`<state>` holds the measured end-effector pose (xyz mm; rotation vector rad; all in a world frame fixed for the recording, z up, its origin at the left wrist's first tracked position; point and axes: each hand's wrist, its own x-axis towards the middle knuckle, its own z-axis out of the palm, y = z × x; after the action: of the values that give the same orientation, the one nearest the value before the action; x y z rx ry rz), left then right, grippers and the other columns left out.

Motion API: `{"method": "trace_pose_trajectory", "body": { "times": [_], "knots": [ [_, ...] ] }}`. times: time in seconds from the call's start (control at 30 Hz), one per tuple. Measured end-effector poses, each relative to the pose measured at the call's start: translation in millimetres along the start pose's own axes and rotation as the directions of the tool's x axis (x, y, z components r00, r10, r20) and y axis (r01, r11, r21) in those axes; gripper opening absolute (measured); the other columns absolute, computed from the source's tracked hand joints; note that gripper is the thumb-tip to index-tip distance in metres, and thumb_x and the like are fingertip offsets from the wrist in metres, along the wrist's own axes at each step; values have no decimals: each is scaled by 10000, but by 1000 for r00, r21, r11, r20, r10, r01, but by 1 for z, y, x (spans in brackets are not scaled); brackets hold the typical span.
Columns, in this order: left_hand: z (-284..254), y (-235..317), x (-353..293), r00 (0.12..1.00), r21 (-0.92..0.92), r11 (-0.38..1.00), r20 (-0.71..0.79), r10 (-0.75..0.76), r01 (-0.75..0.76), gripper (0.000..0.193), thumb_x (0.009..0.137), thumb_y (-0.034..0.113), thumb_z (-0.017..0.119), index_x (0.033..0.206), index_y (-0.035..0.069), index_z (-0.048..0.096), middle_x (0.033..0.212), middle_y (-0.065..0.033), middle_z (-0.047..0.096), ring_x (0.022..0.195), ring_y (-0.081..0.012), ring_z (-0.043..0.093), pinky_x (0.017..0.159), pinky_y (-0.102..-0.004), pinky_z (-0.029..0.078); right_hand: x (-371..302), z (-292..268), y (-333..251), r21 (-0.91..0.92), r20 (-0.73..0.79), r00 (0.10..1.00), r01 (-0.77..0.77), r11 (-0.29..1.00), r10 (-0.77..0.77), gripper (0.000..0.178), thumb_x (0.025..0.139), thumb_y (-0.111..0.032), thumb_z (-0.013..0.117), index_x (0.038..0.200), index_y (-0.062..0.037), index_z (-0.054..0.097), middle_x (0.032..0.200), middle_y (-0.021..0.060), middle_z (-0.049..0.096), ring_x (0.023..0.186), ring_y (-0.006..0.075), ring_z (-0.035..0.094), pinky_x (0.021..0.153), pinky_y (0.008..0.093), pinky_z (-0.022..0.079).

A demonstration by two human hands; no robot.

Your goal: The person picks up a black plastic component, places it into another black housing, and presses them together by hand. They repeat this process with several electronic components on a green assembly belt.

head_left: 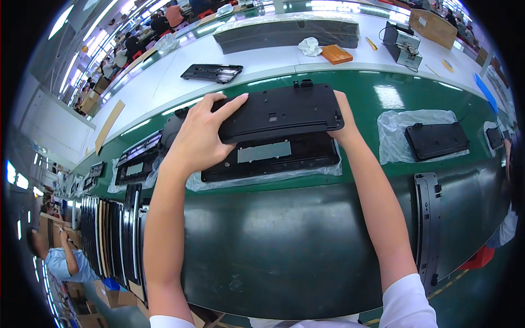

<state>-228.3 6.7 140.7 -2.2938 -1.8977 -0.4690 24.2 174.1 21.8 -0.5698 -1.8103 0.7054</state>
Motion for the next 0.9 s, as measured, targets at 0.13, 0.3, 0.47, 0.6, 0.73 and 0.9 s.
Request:
{"method": "trace_pose_trajectory", "body": {
  "times": [0.13,0.3,0.47,0.6,0.73,0.9],
  "knots": [
    [-3,-3,3,999,-42,999,54,3,-1,852,733,53,863,1515,219,570,1404,-195,539,1241,-424,575,1084,-450,480,0,1,0,114,17,989,-151,982,150,179,809,32,687,986,29,714,856,152,746,773,195,676,762,321,533],
    [7,-3,0,997,-47,999,77,3,1,838,757,50,853,1522,218,552,1390,-174,546,1211,-406,589,1056,-455,492,-5,-8,-7,94,55,985,-165,982,161,297,816,6,760,1110,26,727,954,169,776,859,213,731,817,310,544],
    [19,-15,-8,988,-111,993,150,-22,38,798,791,66,835,1523,194,544,1374,-165,554,1183,-375,601,1053,-431,483,-27,-16,-19,-312,132,957,-205,928,256,247,797,-38,796,1018,56,736,900,257,735,875,396,729,780,382,561],
    [31,-14,-10,959,-252,962,284,-26,101,789,805,81,824,1532,186,536,1352,-164,559,1174,-353,607,1058,-409,476,-36,-12,12,-377,146,943,-228,898,301,142,783,-29,784,870,68,728,838,272,711,860,471,696,775,442,566],
    [45,-18,-14,951,-259,961,310,-15,100,765,834,116,815,1540,169,525,1304,-168,578,1173,-351,609,1057,-409,475,-41,-7,18,-416,173,974,-64,907,148,124,775,17,735,887,66,713,904,280,703,909,479,676,811,468,558],
    [51,-21,-21,940,-259,957,339,-37,131,760,842,154,819,1541,174,519,1305,-180,583,1176,-354,609,1052,-411,478,-33,-8,3,-439,224,941,-137,888,255,138,806,19,705,941,43,726,1025,280,703,956,462,678,843,478,562]
  ]
}}
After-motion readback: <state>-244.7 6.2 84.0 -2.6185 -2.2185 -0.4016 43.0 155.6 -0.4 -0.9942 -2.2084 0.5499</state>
